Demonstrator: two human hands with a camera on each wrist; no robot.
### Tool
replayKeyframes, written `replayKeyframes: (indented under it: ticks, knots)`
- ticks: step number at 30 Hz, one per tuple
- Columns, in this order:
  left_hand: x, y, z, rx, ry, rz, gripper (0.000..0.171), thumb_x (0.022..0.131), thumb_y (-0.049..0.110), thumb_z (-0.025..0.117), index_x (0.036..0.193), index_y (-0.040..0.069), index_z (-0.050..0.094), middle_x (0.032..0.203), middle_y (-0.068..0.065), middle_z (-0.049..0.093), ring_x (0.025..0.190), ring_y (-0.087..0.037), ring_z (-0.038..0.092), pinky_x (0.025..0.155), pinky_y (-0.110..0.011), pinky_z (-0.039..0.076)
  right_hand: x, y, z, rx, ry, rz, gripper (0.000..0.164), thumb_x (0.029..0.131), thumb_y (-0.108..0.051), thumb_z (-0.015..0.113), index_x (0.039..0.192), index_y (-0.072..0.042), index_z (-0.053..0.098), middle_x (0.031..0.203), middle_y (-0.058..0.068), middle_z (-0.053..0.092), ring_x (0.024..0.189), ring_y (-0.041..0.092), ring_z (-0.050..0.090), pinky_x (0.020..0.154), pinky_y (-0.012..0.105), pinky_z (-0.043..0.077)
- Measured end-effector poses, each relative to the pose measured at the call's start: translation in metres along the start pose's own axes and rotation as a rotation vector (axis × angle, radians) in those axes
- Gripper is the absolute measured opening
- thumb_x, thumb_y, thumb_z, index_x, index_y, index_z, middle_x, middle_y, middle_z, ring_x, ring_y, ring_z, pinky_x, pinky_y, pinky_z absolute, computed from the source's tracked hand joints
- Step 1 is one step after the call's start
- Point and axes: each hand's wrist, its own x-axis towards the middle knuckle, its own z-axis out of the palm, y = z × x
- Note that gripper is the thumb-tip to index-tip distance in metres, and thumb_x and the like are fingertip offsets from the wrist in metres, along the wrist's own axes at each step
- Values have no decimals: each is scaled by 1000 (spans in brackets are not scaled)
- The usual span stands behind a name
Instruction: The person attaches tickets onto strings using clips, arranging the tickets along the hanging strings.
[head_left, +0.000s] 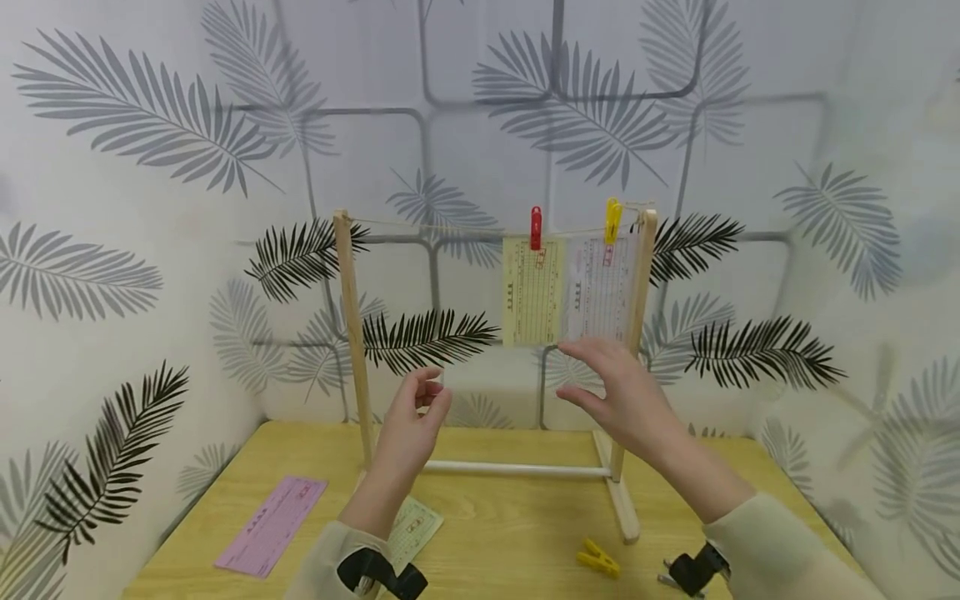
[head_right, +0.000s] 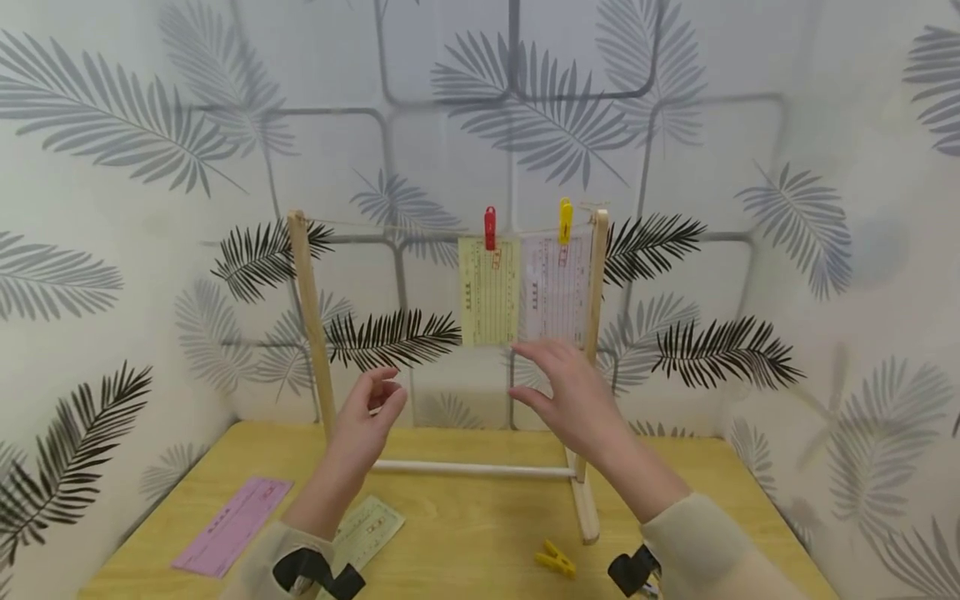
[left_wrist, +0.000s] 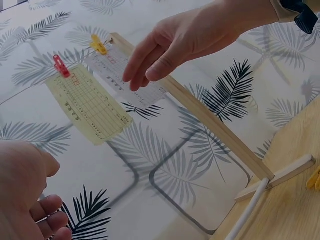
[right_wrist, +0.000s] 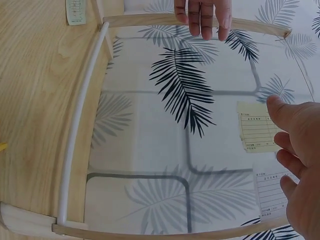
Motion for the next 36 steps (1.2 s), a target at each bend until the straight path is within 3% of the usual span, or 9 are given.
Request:
replayKeyframes:
  ticks: [15, 24, 31, 36]
  knots:
    - [-25, -26, -20, 87, -54, -35, 42, 112, 13, 65, 152, 0, 55, 132, -19, 63, 121, -32, 60, 104, -50, 50, -53, 10, 15, 46, -95, 151, 59, 99, -23, 85, 153, -8, 64, 152, 16, 64, 141, 42, 57, 112, 66, 47]
    - [-39, -46, -37, 237, -111, -76, 45, 112, 17, 67, 153, 1, 55, 135, -17, 62, 124, -34, 59, 105, -55, 51, -79, 17, 25, 69, -139, 188, 55, 100, -24, 85, 149, -8, 67, 148, 14, 67, 138, 43, 60, 111, 67, 48]
    - [-50, -63, -47, 362, -178, -131, 51, 111, 20, 70, 155, 1, 55, 136, -18, 64, 128, -42, 60, 106, -62, 51, -101, 27, 34, 118, -220, 281, 53, 100, -24, 85, 148, -7, 68, 147, 16, 68, 137, 45, 60, 109, 68, 48]
    - [-60, -79, -57, 407, -219, -170, 49, 110, 19, 70, 153, -2, 56, 131, -19, 64, 122, -40, 62, 102, -61, 53, -121, 38, 46, 195, -295, 373, 51, 102, -25, 82, 148, -8, 68, 145, 13, 69, 134, 41, 63, 109, 67, 49]
